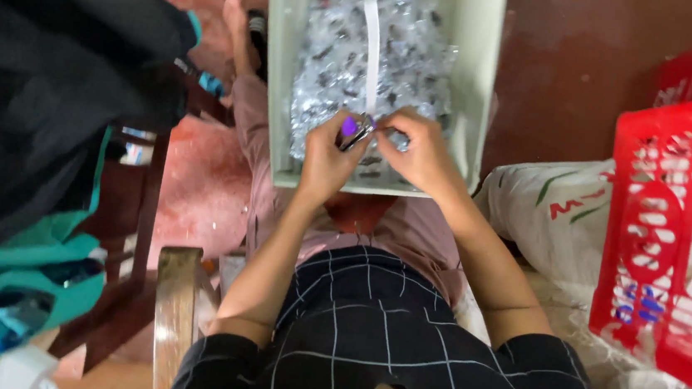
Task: Using a lighter to heat and seal the ends of white plastic strips over a tray of packaged goods.
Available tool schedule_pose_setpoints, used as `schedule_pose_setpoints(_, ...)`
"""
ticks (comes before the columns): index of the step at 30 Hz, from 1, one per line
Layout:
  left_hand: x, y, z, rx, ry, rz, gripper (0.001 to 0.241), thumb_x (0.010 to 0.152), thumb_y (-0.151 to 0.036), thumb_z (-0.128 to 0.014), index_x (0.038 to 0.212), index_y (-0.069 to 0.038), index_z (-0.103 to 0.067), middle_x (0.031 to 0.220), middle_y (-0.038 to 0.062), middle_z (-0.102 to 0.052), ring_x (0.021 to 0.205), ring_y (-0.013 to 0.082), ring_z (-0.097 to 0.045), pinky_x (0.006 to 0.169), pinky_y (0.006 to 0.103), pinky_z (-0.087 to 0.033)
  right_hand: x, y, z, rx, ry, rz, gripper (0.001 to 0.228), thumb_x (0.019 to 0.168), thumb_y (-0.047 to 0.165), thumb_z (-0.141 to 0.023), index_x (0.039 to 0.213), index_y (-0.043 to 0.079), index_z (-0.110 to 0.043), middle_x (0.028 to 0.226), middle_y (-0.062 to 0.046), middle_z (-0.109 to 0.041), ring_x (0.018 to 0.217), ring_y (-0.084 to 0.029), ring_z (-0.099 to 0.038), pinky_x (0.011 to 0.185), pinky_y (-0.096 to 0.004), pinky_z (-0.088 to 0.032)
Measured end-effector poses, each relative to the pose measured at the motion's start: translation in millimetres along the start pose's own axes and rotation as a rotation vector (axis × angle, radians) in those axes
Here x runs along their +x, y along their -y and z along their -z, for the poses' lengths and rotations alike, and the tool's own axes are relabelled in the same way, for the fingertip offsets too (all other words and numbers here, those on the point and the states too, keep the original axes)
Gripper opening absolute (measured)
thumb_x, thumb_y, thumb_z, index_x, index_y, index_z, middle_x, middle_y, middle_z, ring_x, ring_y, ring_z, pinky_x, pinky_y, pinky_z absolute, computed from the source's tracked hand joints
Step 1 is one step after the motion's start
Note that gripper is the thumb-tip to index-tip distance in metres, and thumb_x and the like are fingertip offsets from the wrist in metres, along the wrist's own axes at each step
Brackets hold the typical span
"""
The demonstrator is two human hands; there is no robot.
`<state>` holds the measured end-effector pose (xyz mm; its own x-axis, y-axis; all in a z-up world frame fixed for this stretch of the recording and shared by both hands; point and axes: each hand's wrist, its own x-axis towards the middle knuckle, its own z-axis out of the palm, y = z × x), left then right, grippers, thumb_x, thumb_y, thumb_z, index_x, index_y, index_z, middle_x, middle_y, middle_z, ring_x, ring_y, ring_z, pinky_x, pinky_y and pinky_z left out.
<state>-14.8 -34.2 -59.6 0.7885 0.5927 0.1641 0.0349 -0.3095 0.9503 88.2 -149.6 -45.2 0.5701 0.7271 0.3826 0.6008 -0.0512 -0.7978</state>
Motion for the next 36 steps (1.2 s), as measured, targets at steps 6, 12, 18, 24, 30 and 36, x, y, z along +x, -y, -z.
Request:
schedule_pose_setpoints(6,-2.4,15.5,-3.3,-0.029,-0.010,-0.029,0.021,0.072,0.002,-0.069,0.090,-0.007,-0.063,0.053,0.003,-0.048,0.052,0.0100,-0.048,0.053,0.0247,-0.045,-2.0,-6.8,-5.4,0.016,-0.071,0.021,0.007,0.073,0.007,-0.071,0.075,0.009,-0.065,0.065,-0.006,-0.060,0.064,-0.022,-0.061,0.061,-0.031,-0.048)
schedule_pose_setpoints(12,-10.2,11.5,-2.3,-0.120,-0.094,-0.014,0.021,0.074,0.005,-0.068,0.092,-0.004,-0.060,0.055,0.003,-0.049,0.054,0.0087,-0.046,0.055,0.0242,-0.044,-5.1,-9.3,-6.2,0.037,-0.116,-0.009,0.007,0.070,0.008,-0.071,0.073,0.011,-0.065,0.063,-0.004,-0.061,0.063,-0.018,-0.062,0.062,-0.028,-0.048)
schedule_pose_setpoints(18,-5.6,17.6,-5.4,-0.145,-0.149,-0.034,0.020,0.073,0.003,-0.071,0.088,-0.004,-0.060,0.049,0.001,-0.043,0.046,0.0083,-0.043,0.047,0.0210,-0.037,-4.6,-5.3,0.3,0.090,-0.145,-0.102,0.006,0.072,0.006,-0.068,0.074,0.010,-0.065,0.065,-0.003,-0.063,0.065,-0.014,-0.062,0.065,-0.027,-0.048)
schedule_pose_setpoints(24,-1.0,5.8,-2.6,-0.173,-0.186,-0.034,0.018,0.074,0.003,-0.072,0.084,-0.006,-0.060,0.047,-0.002,-0.043,0.044,0.0047,-0.042,0.046,0.0183,-0.034,-0.6,-1.6,0.3,0.088,-0.158,-0.107,0.006,0.072,0.005,-0.068,0.075,0.009,-0.066,0.065,-0.003,-0.062,0.064,-0.014,-0.062,0.066,-0.026,-0.049)
schedule_pose_setpoints(30,-0.1,6.0,-4.4,-0.202,-0.227,-0.040,0.020,0.073,0.003,-0.073,0.082,-0.008,-0.059,0.050,-0.003,-0.045,0.047,0.0042,-0.040,0.049,0.0185,-0.033,-2.2,2.7,-0.1,0.047,-0.193,-0.042,0.009,0.071,0.001,-0.066,0.075,0.008,-0.066,0.063,-0.004,-0.061,0.063,-0.015,-0.061,0.065,-0.025,-0.049)
schedule_pose_setpoints(36,6.5,15.4,-3.4,-0.224,-0.247,-0.058,0.021,0.073,0.002,-0.074,0.081,-0.009,-0.059,0.050,-0.004,-0.045,0.046,0.0026,-0.039,0.048,0.0171,-0.032,3.4,1.3,-2.9,0.028,-0.215,-0.003,0.009,0.071,0.001,-0.067,0.076,0.009,-0.065,0.065,-0.004,-0.060,0.064,-0.015,-0.061,0.065,-0.025,-0.049)
